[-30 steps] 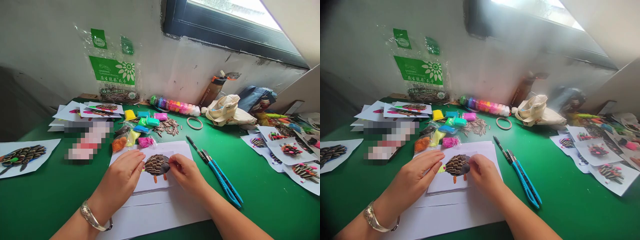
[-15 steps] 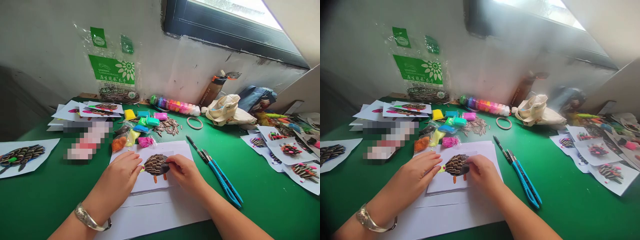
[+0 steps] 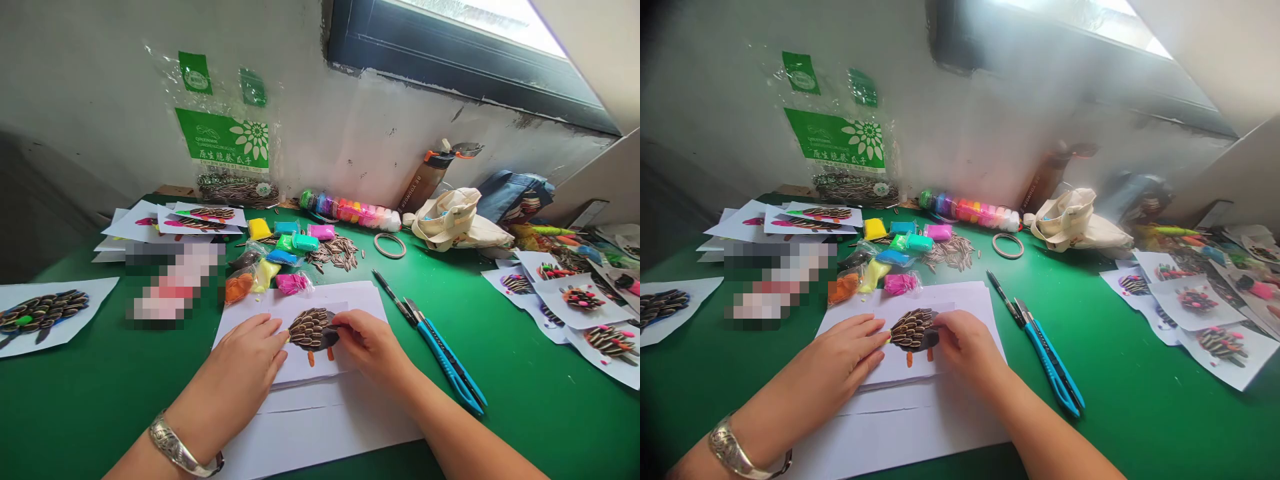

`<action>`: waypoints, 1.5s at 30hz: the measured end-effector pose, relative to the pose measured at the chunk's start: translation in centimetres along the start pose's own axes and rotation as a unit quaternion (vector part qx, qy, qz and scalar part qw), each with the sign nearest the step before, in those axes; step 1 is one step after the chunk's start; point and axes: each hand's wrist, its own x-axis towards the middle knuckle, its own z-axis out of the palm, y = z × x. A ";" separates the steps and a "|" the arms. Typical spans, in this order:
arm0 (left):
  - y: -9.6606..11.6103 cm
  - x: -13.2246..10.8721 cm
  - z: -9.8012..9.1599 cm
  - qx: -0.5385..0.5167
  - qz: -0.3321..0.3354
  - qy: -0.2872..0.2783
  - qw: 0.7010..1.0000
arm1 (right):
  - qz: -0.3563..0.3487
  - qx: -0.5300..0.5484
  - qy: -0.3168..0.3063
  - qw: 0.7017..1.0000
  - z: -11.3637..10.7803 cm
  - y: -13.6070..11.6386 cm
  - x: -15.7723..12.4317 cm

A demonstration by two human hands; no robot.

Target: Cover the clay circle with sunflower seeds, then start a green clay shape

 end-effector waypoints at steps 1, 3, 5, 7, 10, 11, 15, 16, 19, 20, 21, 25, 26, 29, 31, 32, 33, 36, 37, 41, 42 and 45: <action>-0.1 0.0 0.1 0.000 0.002 0.002 1.000 | -0.001 -0.001 -0.001 1.000 0.0 0.0 0.0; -0.1 -0.1 0.1 0.002 0.005 0.001 1.000 | -0.003 -0.002 -0.002 1.000 0.0 0.0 0.0; -0.1 -0.1 0.2 0.004 0.005 -0.003 1.000 | -0.006 0.001 -0.002 1.000 0.0 0.0 0.1; 0.0 0.0 0.1 0.004 0.004 -0.002 1.000 | -0.008 0.007 -0.005 1.000 0.1 0.0 0.1; 0.2 0.0 0.1 0.005 0.004 0.002 1.000 | -0.010 0.010 -0.010 1.000 0.1 0.0 0.2; 0.3 0.0 0.1 0.004 0.005 0.006 1.000 | -0.011 0.008 -0.011 1.000 0.1 0.0 0.2; 0.7 0.1 0.3 0.001 0.010 0.035 0.999 | -0.020 0.000 -0.007 1.000 0.4 -0.1 0.3; 0.7 0.2 0.4 0.001 0.013 0.041 0.999 | -0.024 -0.003 -0.003 1.000 0.5 -0.2 0.3; 0.8 0.4 0.9 0.000 0.021 0.054 0.998 | -0.032 -0.014 0.007 0.999 0.7 -0.4 0.3; 0.7 0.4 1.1 -0.001 0.022 0.058 0.998 | -0.032 -0.017 0.009 0.999 0.7 -0.4 0.2; 0.7 0.5 1.3 -0.003 0.021 0.062 0.998 | -0.029 -0.020 0.008 0.999 0.8 -0.4 0.2; 0.8 0.5 1.9 -0.016 0.023 0.067 0.997 | -0.022 -0.044 -0.003 0.999 0.9 -0.5 0.2; 0.8 0.6 2.1 -0.020 0.023 0.067 0.997 | -0.022 -0.052 -0.005 0.998 0.9 -0.6 0.2; 1.0 0.7 2.5 -0.026 0.023 0.064 0.997 | -0.016 -0.073 -0.003 0.997 1.1 -0.7 0.2; 1.1 0.8 2.7 -0.024 0.022 0.060 0.998 | -0.009 -0.082 0.004 0.997 1.3 -0.7 0.2; 1.2 0.8 2.7 -0.021 0.022 0.057 0.998 | -0.008 -0.084 0.009 0.996 1.4 -0.8 0.2; 1.2 0.9 2.8 -0.019 0.022 0.055 0.998 | -0.007 -0.086 0.015 0.996 1.5 -0.8 0.1; 1.3 0.9 2.9 -0.015 0.018 0.046 0.999 | -0.003 -0.088 0.029 0.996 1.8 -0.8 0.0; 1.4 0.9 2.9 -0.015 0.017 0.044 0.999 | -0.004 -0.088 0.031 0.996 1.8 -0.8 0.0; 1.5 0.9 2.9 -0.024 0.013 0.053 0.998 | -0.014 -0.095 0.031 0.995 2.0 -0.8 0.0; 1.5 0.9 3.0 -0.026 0.013 0.057 0.998 | -0.014 -0.096 0.030 0.995 2.0 -0.8 0.0; 1.5 0.8 3.0 -0.027 0.013 0.064 0.997 | -0.013 -0.092 0.026 0.995 2.1 -0.7 0.0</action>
